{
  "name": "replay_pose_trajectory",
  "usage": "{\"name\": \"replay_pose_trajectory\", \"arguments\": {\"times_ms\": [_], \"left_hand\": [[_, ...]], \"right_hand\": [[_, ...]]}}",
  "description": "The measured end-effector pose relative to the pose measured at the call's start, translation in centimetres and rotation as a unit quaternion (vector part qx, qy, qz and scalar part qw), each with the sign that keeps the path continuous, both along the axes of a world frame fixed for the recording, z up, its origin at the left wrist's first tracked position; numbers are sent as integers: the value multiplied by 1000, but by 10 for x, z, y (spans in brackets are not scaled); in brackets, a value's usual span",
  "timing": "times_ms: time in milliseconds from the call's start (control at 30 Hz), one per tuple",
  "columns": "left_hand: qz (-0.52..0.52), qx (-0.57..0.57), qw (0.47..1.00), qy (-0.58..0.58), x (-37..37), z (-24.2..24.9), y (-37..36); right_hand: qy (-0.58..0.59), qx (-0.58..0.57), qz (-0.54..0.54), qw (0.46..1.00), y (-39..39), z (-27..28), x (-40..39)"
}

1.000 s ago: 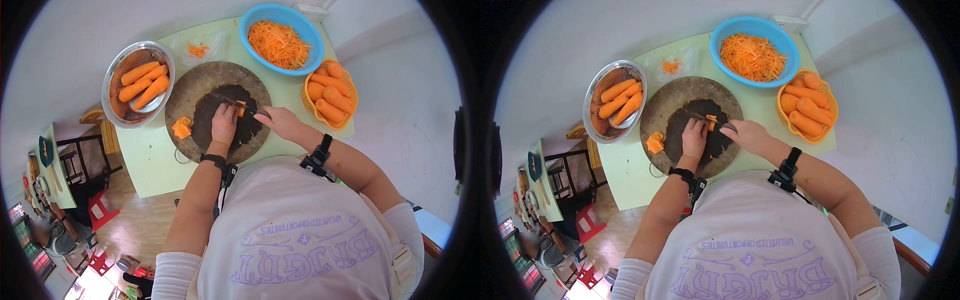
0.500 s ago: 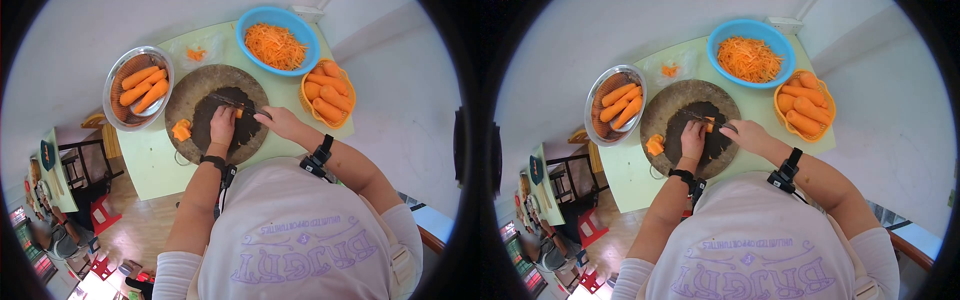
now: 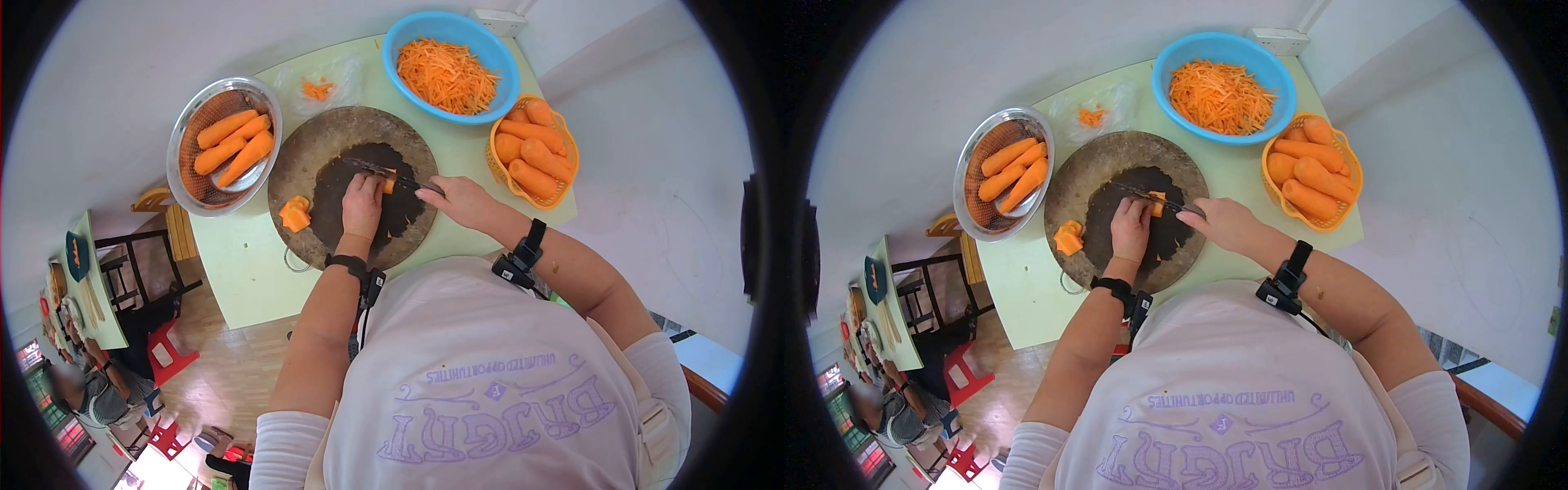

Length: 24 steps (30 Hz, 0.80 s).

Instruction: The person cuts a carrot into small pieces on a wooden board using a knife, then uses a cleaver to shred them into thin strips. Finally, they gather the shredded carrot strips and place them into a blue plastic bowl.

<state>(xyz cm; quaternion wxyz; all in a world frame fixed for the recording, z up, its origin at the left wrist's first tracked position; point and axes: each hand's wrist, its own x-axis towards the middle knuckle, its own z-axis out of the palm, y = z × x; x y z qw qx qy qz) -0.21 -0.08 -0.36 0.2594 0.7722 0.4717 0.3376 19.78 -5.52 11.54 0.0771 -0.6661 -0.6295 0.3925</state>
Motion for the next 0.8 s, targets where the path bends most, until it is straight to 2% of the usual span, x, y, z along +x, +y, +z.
{"name": "replay_pose_trajectory", "arguments": {"times_ms": [267, 500, 667, 800], "left_hand": [[2, 17, 1000, -5, 0, -1, 0], [-2, 15, 1000, -14, 0, 0, 0], [2, 12, 1000, -15, -1, 0, 0], [5, 12, 1000, -5, 0, 0, 0]], "right_hand": [[1, 18, -5, 1000, 8, -20, -12], [0, 27, -13, 1000, 5, -19, -12], [53, 8, -43, 998, 5, -8, -8], [24, 6, -20, 1000, 0, -4, -2]]}}
